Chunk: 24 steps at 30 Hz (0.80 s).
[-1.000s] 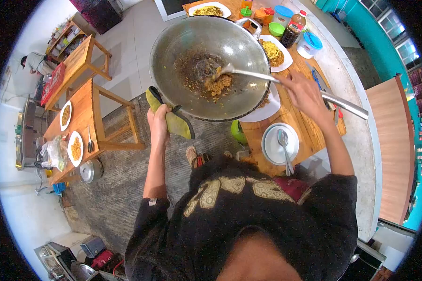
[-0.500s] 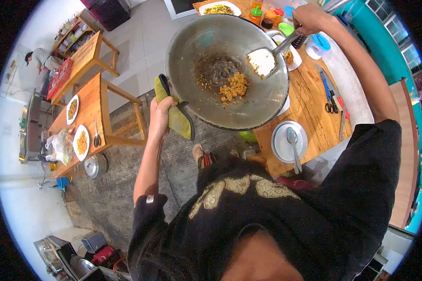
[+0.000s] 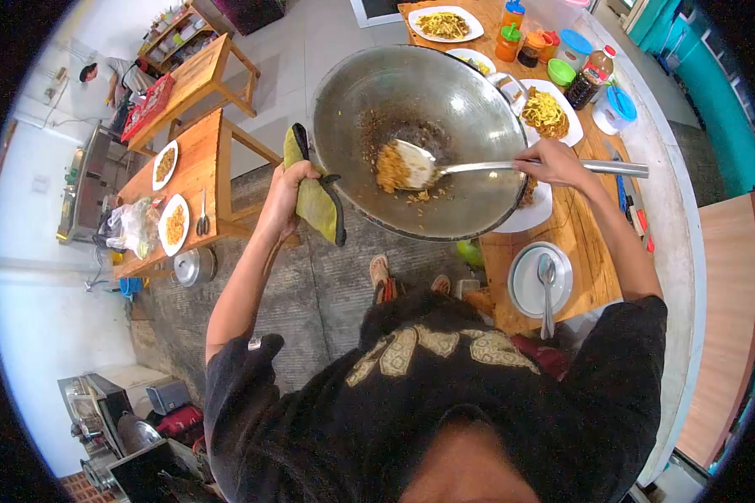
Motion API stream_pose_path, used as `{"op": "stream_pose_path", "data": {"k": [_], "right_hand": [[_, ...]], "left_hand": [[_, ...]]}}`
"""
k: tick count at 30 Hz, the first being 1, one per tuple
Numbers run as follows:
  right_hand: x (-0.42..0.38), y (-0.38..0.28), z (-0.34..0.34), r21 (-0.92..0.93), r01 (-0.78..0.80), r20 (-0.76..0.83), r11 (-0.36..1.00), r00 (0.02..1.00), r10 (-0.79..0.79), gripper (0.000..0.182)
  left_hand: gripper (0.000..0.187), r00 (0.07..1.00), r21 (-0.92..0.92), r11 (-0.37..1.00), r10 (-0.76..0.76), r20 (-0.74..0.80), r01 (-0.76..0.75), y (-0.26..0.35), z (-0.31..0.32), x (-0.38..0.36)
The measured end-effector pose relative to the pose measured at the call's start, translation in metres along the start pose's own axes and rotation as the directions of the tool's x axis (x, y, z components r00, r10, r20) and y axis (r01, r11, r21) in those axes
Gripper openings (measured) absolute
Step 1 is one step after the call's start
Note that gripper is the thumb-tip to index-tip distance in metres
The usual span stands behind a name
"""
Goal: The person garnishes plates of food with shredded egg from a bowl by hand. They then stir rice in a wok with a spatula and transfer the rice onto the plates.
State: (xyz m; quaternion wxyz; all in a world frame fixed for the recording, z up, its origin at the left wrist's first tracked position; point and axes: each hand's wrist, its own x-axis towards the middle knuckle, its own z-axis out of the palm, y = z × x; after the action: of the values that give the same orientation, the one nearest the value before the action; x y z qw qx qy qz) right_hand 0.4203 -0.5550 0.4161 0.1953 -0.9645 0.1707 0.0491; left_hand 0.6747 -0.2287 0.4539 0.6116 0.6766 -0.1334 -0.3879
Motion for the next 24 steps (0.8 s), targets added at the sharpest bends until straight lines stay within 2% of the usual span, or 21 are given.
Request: {"op": "stream_pose_path", "data": {"k": [1,3,4,8,11,14,16,19,20,23,24], "right_hand": [[0.007,-0.009,0.001,0.025,0.024,-0.009,0.999,1.000,-0.023,0.027],[0.025,-0.018,0.003,0.067,0.074,-0.031,0.995,0.997,-0.072,0.027],[0.033,-0.018,0.006,0.110,0.072,-0.091,0.991,0.994,-0.062,0.028],[0.041,-0.026,-0.007,0.147,0.106,-0.225,0.983,0.972,-0.071,0.030],[0.045,-0.030,-0.008,0.118,0.110,-0.199,0.987,0.976,-0.085,0.029],[0.046,-0.033,0.004,0.188,0.165,-0.226,0.968,0.967,-0.121,0.028],[0.046,-0.036,0.011,0.217,0.166,-0.189,0.962,0.974,-0.126,0.027],[0.043,-0.032,0.019,0.224,0.146,-0.146,0.964,0.983,-0.115,0.028],[0.038,-0.030,0.017,0.206,0.136,-0.146,0.969,0.983,-0.107,0.028],[0.014,-0.019,0.001,0.171,0.042,-0.093,0.984,0.995,-0.026,0.027],[0.005,-0.008,-0.003,0.137,0.029,-0.083,0.990,0.996,-0.018,0.026]], "left_hand": [[0.021,1.000,-0.018,1.000,-0.009,0.029,0.010,0.002,0.000,-0.002],[0.019,0.999,-0.004,1.000,0.017,-0.031,-0.017,0.007,0.005,-0.009],[0.018,0.998,0.001,1.000,0.028,-0.061,-0.028,0.008,0.007,-0.013],[0.019,0.992,0.034,0.992,0.120,-0.025,-0.119,0.011,0.007,-0.024],[0.021,0.988,0.055,0.988,0.146,-0.054,-0.143,0.006,0.005,-0.026],[0.022,0.989,0.068,0.990,0.130,-0.065,-0.126,0.002,0.001,-0.023],[0.023,0.991,0.088,0.990,0.115,-0.061,-0.110,0.000,0.001,-0.026],[0.024,0.997,-0.011,1.000,0.016,-0.075,-0.017,-0.009,-0.007,-0.021],[0.023,0.990,-0.008,1.000,0.021,-0.141,-0.023,-0.010,-0.003,-0.023],[0.023,0.997,-0.140,0.990,-0.011,-0.072,0.001,-0.023,-0.022,-0.018],[0.023,0.993,-0.146,0.989,-0.004,-0.122,-0.014,-0.021,-0.009,-0.027]]}}
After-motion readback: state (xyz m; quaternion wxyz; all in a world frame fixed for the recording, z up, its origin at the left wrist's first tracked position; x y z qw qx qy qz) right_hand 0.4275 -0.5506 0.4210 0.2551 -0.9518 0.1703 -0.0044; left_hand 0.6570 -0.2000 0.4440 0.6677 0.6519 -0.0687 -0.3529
